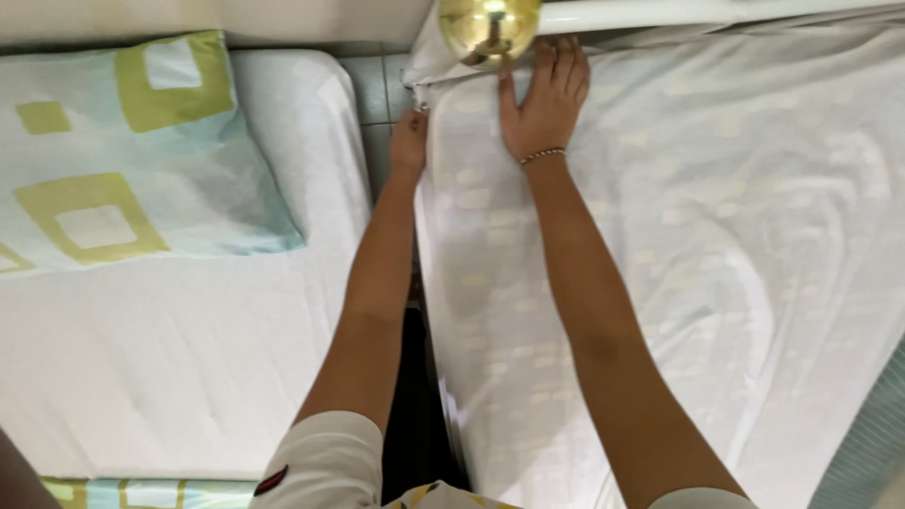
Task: The person walks through a room, picks up a white sheet from a pile of linens on a chair, and carries it to a bed. They unfold the sheet and spread it over the mattress, smoothing it out by hand.
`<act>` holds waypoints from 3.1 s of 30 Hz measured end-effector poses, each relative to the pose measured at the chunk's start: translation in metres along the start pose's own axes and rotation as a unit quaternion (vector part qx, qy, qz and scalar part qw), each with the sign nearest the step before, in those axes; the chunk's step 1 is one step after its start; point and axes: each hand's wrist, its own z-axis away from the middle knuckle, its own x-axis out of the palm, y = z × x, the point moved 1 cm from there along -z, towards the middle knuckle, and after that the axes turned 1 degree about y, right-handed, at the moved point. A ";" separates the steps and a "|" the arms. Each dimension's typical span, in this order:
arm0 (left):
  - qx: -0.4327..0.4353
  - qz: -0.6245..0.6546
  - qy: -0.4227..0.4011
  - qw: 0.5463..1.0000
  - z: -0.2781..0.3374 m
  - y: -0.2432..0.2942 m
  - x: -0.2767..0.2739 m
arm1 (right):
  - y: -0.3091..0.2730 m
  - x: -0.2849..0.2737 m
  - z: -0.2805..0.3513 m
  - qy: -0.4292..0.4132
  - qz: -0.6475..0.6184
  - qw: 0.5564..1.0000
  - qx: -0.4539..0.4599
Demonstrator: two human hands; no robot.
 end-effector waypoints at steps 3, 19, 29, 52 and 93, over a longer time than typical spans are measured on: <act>0.034 -0.092 0.040 0.994 -0.005 0.010 -0.007 | -0.004 0.006 0.006 0.041 0.018 0.998 0.041; 0.096 0.021 0.094 0.991 0.148 0.045 -0.042 | 0.109 -0.097 0.105 -0.140 0.072 0.969 0.191; 0.465 -0.379 -0.096 0.795 0.156 0.277 0.122 | 0.203 -0.120 0.045 -0.125 0.032 0.962 0.239; 0.473 -0.445 -0.115 0.752 0.127 0.260 0.145 | 0.412 -0.061 -0.027 -0.163 0.246 0.954 0.060; 0.449 -0.514 -0.096 0.725 0.147 0.279 0.115 | 0.199 -0.134 0.159 -0.158 0.046 0.940 0.300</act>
